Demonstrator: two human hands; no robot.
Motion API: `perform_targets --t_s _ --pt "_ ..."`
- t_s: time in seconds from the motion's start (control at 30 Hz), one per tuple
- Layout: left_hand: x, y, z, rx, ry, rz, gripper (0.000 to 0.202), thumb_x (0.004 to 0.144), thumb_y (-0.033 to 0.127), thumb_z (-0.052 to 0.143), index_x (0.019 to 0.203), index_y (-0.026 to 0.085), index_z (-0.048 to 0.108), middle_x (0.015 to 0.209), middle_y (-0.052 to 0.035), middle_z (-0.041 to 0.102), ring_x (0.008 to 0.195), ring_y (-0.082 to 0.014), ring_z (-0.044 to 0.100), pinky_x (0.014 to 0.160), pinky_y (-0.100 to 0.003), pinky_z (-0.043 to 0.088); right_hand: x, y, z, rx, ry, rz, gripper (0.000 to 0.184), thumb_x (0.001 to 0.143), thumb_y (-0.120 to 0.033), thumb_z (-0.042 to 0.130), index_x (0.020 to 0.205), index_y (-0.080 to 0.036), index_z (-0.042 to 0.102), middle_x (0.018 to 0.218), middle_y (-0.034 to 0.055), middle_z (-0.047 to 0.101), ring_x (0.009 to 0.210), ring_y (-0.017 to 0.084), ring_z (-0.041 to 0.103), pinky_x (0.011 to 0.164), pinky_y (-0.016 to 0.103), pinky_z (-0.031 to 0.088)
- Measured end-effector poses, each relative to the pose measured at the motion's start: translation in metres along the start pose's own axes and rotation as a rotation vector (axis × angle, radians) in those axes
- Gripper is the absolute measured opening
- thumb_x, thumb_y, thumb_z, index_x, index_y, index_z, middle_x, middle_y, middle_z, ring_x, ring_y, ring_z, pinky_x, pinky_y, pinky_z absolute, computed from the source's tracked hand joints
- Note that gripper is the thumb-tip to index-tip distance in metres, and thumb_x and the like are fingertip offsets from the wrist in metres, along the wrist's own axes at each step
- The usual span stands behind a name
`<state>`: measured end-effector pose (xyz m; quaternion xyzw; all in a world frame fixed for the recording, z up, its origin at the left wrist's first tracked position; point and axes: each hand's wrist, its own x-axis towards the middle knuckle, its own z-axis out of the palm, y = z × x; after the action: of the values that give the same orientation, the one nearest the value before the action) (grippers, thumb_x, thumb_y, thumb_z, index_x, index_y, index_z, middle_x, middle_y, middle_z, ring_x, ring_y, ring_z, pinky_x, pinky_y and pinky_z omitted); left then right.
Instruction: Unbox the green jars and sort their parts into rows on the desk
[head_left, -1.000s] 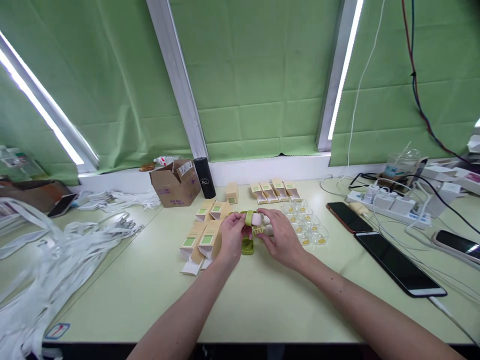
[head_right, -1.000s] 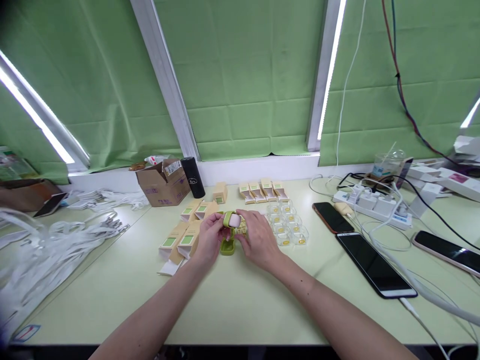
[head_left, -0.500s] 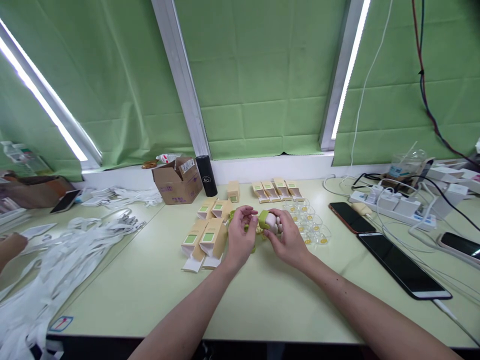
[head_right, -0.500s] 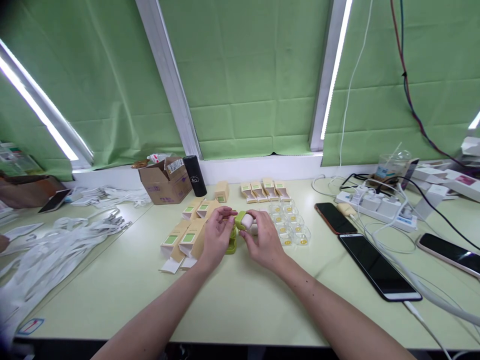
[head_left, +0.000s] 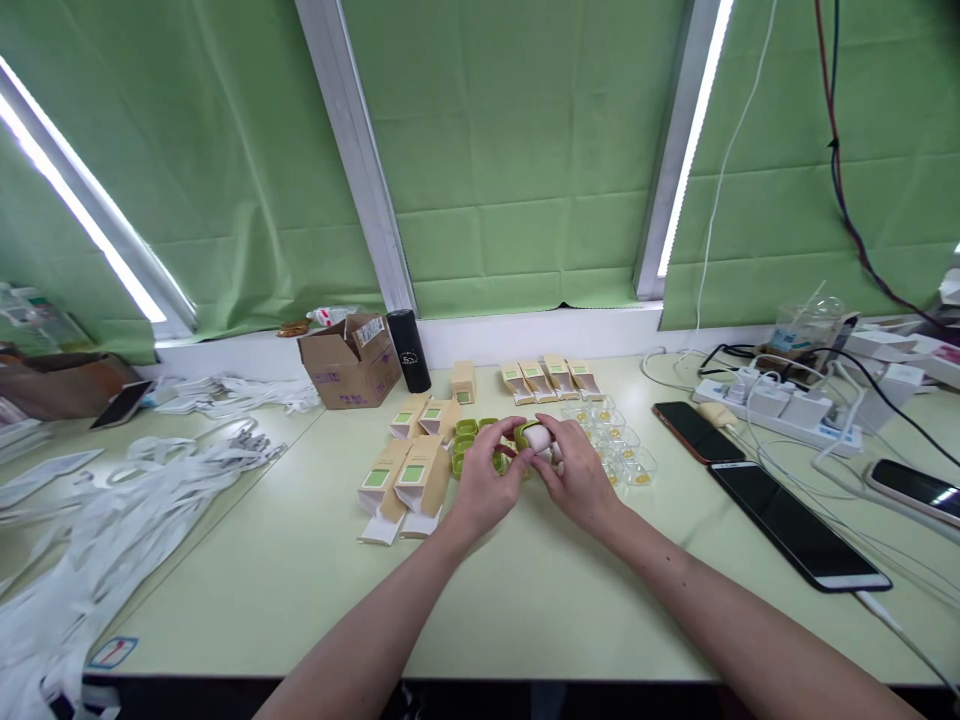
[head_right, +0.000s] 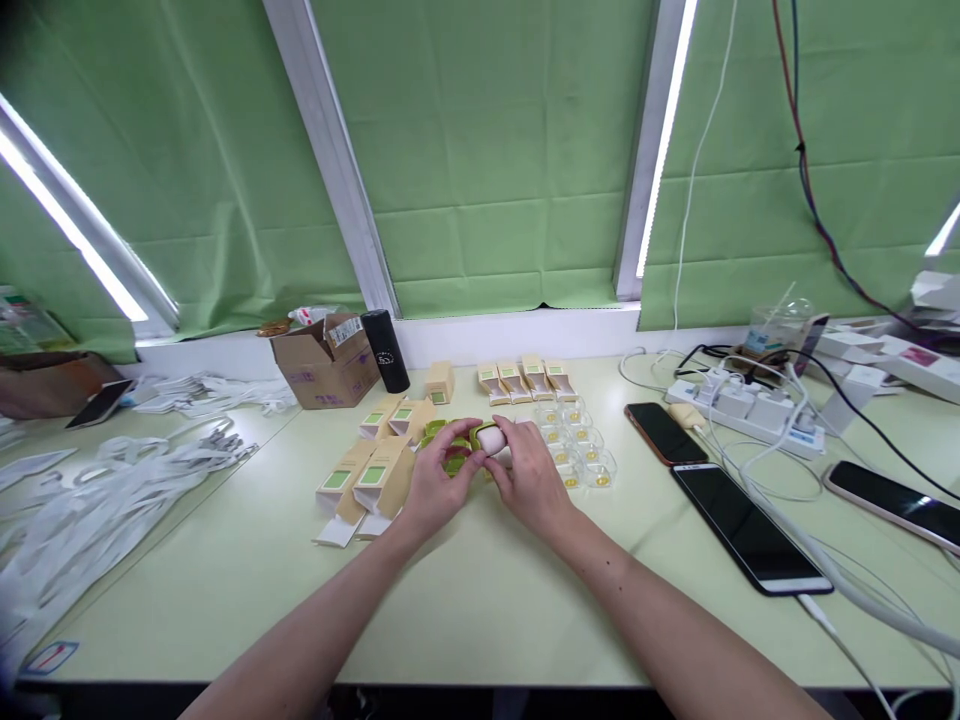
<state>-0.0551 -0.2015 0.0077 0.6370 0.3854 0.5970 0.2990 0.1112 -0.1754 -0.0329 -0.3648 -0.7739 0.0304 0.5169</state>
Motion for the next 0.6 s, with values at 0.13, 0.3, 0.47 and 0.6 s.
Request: perform_targets --t_s 0.13,0.3,0.47,0.6 --pt "0.002 -0.004 0.000 -0.114 0.001 -0.099 0.034 0.085 0.033 0.078 0.117 0.022 0.077 0.114 -0.0125 0.074 0.103 -0.0244 0.069 0.083 -0.032 0.060 0.000 -0.001 -0.002 0.030 0.011 0.014 0.047 0.102 -0.038 0.058 0.146 -0.026 0.046 0.107 0.0113 0.065 0.097 0.030 0.064 0.082 0.048 0.059" --pt "0.008 -0.012 -0.003 -0.414 0.008 -0.294 0.046 0.080 0.045 0.084 0.116 0.018 0.076 0.113 -0.0127 0.076 0.088 -0.0189 0.071 0.075 -0.029 0.060 0.001 -0.010 -0.006 0.070 0.053 0.026 0.046 0.104 -0.030 0.051 0.149 -0.027 0.042 0.104 0.0090 0.066 0.097 0.029 0.064 0.084 0.047 0.058" --pt "0.010 -0.011 -0.006 -0.594 0.039 -0.358 0.045 0.076 0.045 0.089 0.109 0.018 0.077 0.114 -0.0131 0.075 0.086 -0.0181 0.070 0.067 -0.027 0.057 0.002 -0.015 -0.009 0.077 0.081 -0.011 0.041 0.105 -0.023 0.045 0.145 -0.027 0.047 0.108 0.0101 0.066 0.101 0.028 0.064 0.090 0.049 0.057" --pt "0.008 -0.008 -0.008 -0.576 0.035 -0.367 0.052 0.076 0.044 0.089 0.119 0.019 0.074 0.109 -0.0109 0.075 0.079 -0.0163 0.069 0.061 -0.026 0.057 0.001 -0.014 -0.010 0.059 0.121 -0.021 0.040 0.104 -0.022 0.047 0.144 -0.027 0.049 0.120 0.0128 0.063 0.105 0.027 0.065 0.092 0.049 0.058"
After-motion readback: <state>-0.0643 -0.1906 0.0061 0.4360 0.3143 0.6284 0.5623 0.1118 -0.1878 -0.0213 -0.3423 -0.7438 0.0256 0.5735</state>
